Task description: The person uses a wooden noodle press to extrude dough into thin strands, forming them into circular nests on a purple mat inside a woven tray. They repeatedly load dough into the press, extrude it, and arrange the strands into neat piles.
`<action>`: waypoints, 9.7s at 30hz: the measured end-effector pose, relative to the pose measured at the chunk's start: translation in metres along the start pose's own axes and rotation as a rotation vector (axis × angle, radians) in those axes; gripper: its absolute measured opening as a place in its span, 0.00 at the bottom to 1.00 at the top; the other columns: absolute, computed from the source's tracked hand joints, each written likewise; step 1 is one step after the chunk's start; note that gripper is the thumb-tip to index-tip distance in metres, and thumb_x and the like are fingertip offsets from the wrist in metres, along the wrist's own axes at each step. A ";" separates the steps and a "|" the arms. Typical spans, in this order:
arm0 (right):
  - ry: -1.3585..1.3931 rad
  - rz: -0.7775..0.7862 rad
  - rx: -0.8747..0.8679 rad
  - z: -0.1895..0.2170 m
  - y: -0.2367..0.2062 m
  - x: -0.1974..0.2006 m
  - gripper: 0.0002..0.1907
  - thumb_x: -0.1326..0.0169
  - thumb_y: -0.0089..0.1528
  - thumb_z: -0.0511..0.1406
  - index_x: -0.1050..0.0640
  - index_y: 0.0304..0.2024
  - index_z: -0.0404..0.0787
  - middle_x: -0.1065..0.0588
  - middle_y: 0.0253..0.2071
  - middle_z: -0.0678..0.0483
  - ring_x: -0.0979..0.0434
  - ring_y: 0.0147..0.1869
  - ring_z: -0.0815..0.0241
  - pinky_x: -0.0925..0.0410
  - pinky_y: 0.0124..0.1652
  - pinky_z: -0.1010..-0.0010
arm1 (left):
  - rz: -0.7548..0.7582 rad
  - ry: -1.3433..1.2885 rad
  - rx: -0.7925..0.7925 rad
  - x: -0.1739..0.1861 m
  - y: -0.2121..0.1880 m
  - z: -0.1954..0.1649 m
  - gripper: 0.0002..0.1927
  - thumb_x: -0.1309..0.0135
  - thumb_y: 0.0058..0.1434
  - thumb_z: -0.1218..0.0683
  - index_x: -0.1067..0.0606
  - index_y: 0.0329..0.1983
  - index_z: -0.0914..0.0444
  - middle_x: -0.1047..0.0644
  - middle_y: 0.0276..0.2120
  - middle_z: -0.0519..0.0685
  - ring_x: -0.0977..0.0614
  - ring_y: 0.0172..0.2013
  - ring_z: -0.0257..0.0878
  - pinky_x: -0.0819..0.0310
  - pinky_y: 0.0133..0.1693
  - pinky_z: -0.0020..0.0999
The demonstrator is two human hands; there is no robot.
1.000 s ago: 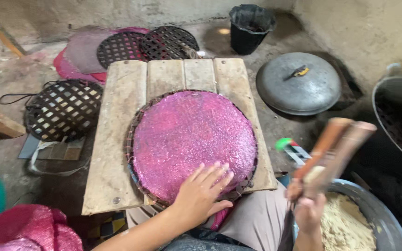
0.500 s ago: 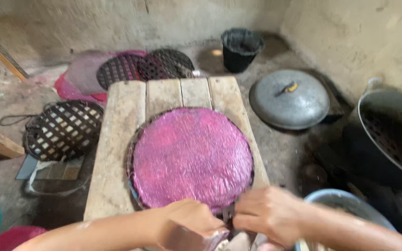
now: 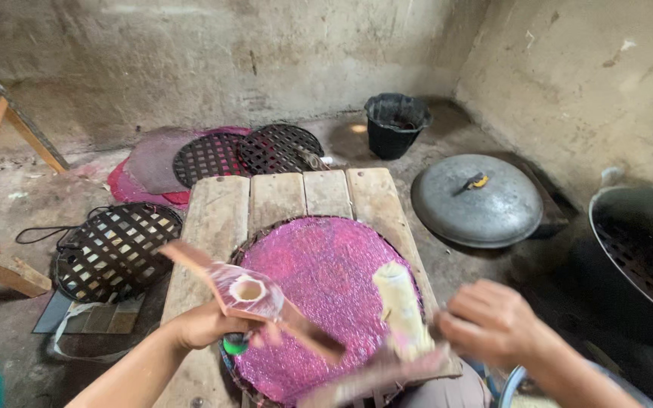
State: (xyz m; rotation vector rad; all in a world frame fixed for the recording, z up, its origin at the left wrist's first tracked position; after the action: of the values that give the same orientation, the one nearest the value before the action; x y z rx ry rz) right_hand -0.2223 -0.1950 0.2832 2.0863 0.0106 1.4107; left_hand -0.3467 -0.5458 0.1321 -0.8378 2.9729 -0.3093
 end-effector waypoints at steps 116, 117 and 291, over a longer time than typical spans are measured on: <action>0.005 0.556 -1.787 0.139 -0.364 0.162 0.12 0.45 0.61 0.48 0.18 0.46 0.59 0.19 0.30 0.51 0.19 0.35 0.49 0.29 0.35 0.57 | 0.279 0.691 -0.580 -0.451 0.340 -0.045 0.33 0.37 0.52 0.39 0.27 0.59 0.55 0.19 0.46 0.49 0.15 0.45 0.44 0.20 0.46 0.39; -0.001 0.669 -1.802 0.140 -0.363 0.157 0.12 0.44 0.62 0.49 0.17 0.47 0.62 0.19 0.30 0.51 0.19 0.37 0.49 0.29 0.36 0.56 | 0.233 0.767 -0.630 -0.454 0.336 -0.049 0.36 0.35 0.49 0.39 0.27 0.59 0.56 0.19 0.47 0.51 0.16 0.44 0.48 0.21 0.43 0.42; 1.533 0.913 -1.284 -0.032 0.021 -0.173 0.50 0.63 0.61 0.61 0.39 0.73 0.32 0.35 0.68 0.37 0.36 0.73 0.46 0.43 0.67 0.53 | -0.187 -0.790 -1.282 0.046 -0.020 -0.018 0.21 0.48 0.65 0.38 0.29 0.52 0.55 0.27 0.45 0.45 0.29 0.47 0.37 0.40 0.58 0.35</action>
State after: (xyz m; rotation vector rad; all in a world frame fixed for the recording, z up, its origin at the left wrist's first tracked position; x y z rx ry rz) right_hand -0.3305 -0.2539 0.1562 -0.3391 -0.9760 2.1957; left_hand -0.3771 -0.5829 0.1545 -0.9090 2.0313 1.6266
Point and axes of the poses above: each hand's wrist, its own y-axis towards the middle knuckle, its own x-axis out of the back of the hand, z = x × y, the point moved 5 cm from there along y, towards the middle knuckle
